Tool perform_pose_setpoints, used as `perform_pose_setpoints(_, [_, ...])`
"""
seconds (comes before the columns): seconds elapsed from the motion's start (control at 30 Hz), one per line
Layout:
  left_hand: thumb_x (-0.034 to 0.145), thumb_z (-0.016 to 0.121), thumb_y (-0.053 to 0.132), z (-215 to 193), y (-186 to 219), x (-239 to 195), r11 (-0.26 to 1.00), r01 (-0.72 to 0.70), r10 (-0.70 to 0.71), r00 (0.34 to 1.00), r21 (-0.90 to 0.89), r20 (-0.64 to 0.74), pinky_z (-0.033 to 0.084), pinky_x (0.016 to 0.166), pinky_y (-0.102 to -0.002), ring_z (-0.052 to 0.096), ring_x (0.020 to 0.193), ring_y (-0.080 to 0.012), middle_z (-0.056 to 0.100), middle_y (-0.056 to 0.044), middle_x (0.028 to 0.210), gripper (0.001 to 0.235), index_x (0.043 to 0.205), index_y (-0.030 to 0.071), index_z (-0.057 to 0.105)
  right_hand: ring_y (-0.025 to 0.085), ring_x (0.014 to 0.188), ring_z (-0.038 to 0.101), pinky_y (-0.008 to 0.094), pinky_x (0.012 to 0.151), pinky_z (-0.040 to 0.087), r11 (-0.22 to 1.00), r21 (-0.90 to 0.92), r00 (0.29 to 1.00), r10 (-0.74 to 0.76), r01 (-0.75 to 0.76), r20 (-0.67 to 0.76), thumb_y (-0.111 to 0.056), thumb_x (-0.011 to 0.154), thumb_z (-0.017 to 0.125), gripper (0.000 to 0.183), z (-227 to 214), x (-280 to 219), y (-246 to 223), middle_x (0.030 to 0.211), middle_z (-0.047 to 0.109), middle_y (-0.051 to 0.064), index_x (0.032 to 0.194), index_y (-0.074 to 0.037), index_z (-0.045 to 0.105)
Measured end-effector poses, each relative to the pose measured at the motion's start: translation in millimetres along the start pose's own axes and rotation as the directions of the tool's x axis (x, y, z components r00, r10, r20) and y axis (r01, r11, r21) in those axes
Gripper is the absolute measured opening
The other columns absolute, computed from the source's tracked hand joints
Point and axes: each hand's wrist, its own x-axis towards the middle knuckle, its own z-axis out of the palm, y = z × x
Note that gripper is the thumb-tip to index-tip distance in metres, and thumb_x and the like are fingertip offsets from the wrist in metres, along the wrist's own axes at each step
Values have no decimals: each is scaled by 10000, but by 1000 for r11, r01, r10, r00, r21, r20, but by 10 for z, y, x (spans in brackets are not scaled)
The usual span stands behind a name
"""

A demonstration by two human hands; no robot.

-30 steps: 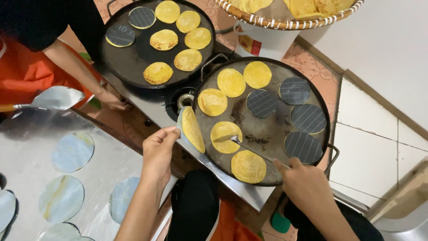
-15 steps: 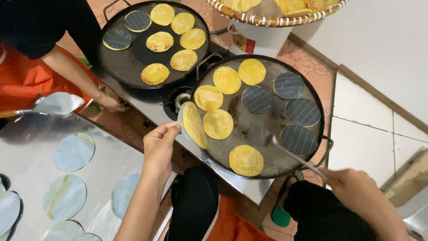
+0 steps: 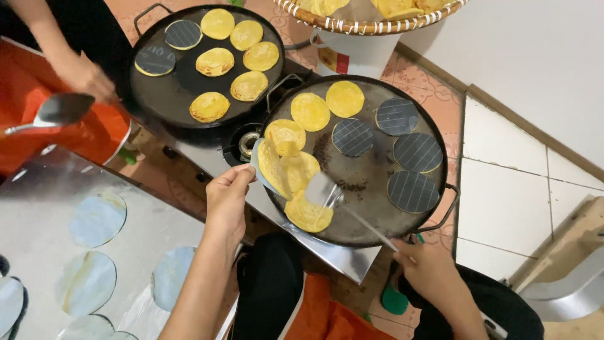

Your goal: Cooking small round pastries on large circular griddles using spatulas to flip and move them.

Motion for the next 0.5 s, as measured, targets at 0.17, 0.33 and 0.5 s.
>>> perform_pose_setpoints(0.17, [875,696,123,-3,-98,22,998,-63,63,998,14,15,450,812,-221,533,763,-59,679,3,790,153,965,70,808,325,730,721,448,665,576,988,-151,980,-47,18,-192,-230,941,556,411,89,386,-243,758,747,116,1328,-296,679])
perform_pose_setpoints(0.33, [861,704,108,17,-58,-39,993,-118,118,993,19,20,423,762,-174,501,704,-33,693,-1,742,176,985,95,829,331,641,746,446,582,627,937,-326,919,-236,128,-317,-165,930,531,462,507,513,-347,686,728,137,1374,-199,652])
perform_pose_setpoints(0.5, [883,686,119,81,-11,-21,1000,-5,5,1000,-10,-1,483,822,-248,610,837,-91,712,-3,873,173,982,24,790,202,357,325,389,333,259,898,-327,853,-401,294,-334,-98,977,560,469,682,669,-278,441,429,52,1441,-32,545])
